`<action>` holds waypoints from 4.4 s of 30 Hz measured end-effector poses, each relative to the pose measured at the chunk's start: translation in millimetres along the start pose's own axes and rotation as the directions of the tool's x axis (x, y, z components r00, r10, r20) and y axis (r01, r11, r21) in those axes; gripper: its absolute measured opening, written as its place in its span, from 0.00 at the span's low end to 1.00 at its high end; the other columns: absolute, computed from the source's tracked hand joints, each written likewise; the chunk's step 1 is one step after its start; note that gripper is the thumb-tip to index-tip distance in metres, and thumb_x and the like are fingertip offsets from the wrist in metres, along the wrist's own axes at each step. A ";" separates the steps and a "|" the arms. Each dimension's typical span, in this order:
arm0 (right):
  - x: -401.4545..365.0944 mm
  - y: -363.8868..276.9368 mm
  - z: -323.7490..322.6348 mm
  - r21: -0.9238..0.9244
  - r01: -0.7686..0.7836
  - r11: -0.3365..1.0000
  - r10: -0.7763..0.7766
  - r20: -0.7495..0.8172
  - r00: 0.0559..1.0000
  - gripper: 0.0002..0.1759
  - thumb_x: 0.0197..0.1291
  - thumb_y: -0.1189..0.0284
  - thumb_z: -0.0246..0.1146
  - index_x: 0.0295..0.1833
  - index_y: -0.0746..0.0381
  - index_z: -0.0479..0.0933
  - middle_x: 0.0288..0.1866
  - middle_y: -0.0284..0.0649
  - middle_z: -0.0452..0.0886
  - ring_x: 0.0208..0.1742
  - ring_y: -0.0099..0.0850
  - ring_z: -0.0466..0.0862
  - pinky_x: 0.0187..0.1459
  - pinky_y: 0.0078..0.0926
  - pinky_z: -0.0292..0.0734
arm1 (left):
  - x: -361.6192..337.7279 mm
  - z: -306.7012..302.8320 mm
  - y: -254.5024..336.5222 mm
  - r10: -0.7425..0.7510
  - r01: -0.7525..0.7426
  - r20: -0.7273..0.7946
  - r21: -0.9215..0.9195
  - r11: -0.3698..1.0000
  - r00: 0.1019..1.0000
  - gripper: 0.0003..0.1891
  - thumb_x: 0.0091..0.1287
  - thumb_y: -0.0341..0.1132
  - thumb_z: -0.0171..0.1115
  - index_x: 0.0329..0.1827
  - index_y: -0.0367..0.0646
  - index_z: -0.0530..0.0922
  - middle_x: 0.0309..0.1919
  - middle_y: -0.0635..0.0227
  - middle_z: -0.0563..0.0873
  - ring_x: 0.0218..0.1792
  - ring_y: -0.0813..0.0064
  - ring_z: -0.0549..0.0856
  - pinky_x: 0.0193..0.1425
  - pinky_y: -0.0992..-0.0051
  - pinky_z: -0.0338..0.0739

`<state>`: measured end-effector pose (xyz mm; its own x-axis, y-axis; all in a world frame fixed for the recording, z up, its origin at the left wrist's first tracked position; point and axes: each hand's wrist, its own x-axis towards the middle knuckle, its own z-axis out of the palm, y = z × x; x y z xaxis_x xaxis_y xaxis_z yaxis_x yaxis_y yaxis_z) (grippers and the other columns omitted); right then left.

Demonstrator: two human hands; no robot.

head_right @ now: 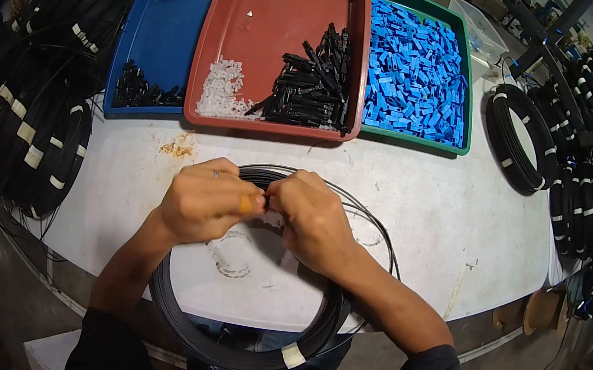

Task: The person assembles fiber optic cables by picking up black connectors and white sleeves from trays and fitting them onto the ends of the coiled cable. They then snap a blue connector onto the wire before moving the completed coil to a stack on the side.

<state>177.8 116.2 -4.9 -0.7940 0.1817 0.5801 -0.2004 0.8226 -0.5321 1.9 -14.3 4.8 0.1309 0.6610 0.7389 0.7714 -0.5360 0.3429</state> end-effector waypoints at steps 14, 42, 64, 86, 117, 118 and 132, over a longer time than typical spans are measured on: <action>3.9 -2.5 -0.3 -0.129 0.148 0.981 -0.154 -0.034 0.988 0.17 0.37 0.86 0.69 0.36 0.64 0.75 0.41 0.41 0.84 0.41 0.42 0.82 0.44 0.39 0.77 | 1.5 -8.6 8.1 -0.505 0.507 0.066 -0.202 0.838 0.861 0.07 0.52 0.26 0.81 0.32 0.37 0.90 0.29 0.61 0.92 0.29 0.70 0.91 0.32 0.75 0.82; -0.9 7.3 -1.2 0.236 -0.167 0.957 0.163 0.036 0.986 0.18 0.33 0.91 0.64 0.35 0.67 0.75 0.39 0.44 0.86 0.37 0.43 0.84 0.38 0.38 0.80 | -1.7 -0.4 -2.2 0.101 -0.099 -0.007 0.133 0.986 0.995 0.07 0.50 0.22 0.77 0.31 0.41 0.88 0.34 0.66 0.93 0.35 0.75 0.91 0.48 0.70 0.82; 3.1 3.7 -4.1 0.224 -0.111 0.968 0.111 0.010 0.994 0.15 0.38 0.92 0.66 0.35 0.68 0.77 0.41 0.48 0.87 0.38 0.44 0.88 0.37 0.36 0.83 | -1.3 -2.1 -0.4 -0.011 0.012 -0.034 0.034 0.999 0.999 0.06 0.54 0.24 0.81 0.28 0.41 0.89 0.29 0.65 0.93 0.28 0.74 0.91 0.58 0.63 0.81; 3.8 4.4 -2.7 0.109 -0.030 0.994 0.037 -0.065 0.997 0.17 0.32 0.92 0.64 0.32 0.68 0.77 0.40 0.49 0.88 0.38 0.44 0.88 0.36 0.35 0.83 | 7.5 -1.3 5.7 0.021 -0.019 -0.024 0.073 0.997 0.999 0.05 0.56 0.19 0.76 0.27 0.38 0.87 0.29 0.60 0.92 0.33 0.70 0.93 0.75 0.41 0.75; 1.6 4.4 0.9 0.006 0.124 0.992 -0.119 -0.227 0.967 0.49 0.52 0.89 0.74 0.75 0.66 0.52 0.38 0.44 0.88 0.40 0.36 0.89 0.46 0.29 0.79 | -0.5 -7.2 -0.7 -0.473 0.458 0.042 -0.338 0.822 0.880 0.49 0.52 0.27 0.84 0.77 0.37 0.63 0.55 0.62 0.83 0.56 0.61 0.91 0.79 0.48 0.66; 1.2 5.2 0.7 0.010 0.115 0.993 -0.110 -0.226 0.968 0.50 0.52 0.89 0.74 0.76 0.65 0.52 0.39 0.44 0.88 0.40 0.36 0.90 0.48 0.31 0.79 | 0.0 -7.3 -1.2 -0.464 0.452 0.045 -0.325 0.831 0.885 0.54 0.53 0.27 0.84 0.81 0.38 0.58 0.45 0.63 0.89 0.56 0.62 0.91 0.79 0.49 0.67; 4.9 10.4 -7.7 -0.047 -0.274 0.961 0.275 0.016 0.961 0.27 0.52 0.73 0.79 0.56 0.68 0.77 0.54 0.50 0.81 0.57 0.50 0.80 0.58 0.45 0.75 | 2.6 -37.7 8.8 -0.490 0.483 0.012 -0.183 0.856 0.872 0.65 0.45 0.43 0.90 0.84 0.42 0.54 0.72 0.52 0.79 0.74 0.54 0.76 0.77 0.56 0.69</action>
<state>176.3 129.8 -2.8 -0.8275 0.3922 0.4017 0.0519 0.7658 -0.6409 -14.5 -37.1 31.7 -0.2563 0.8449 0.4695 0.6098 -0.2355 0.7568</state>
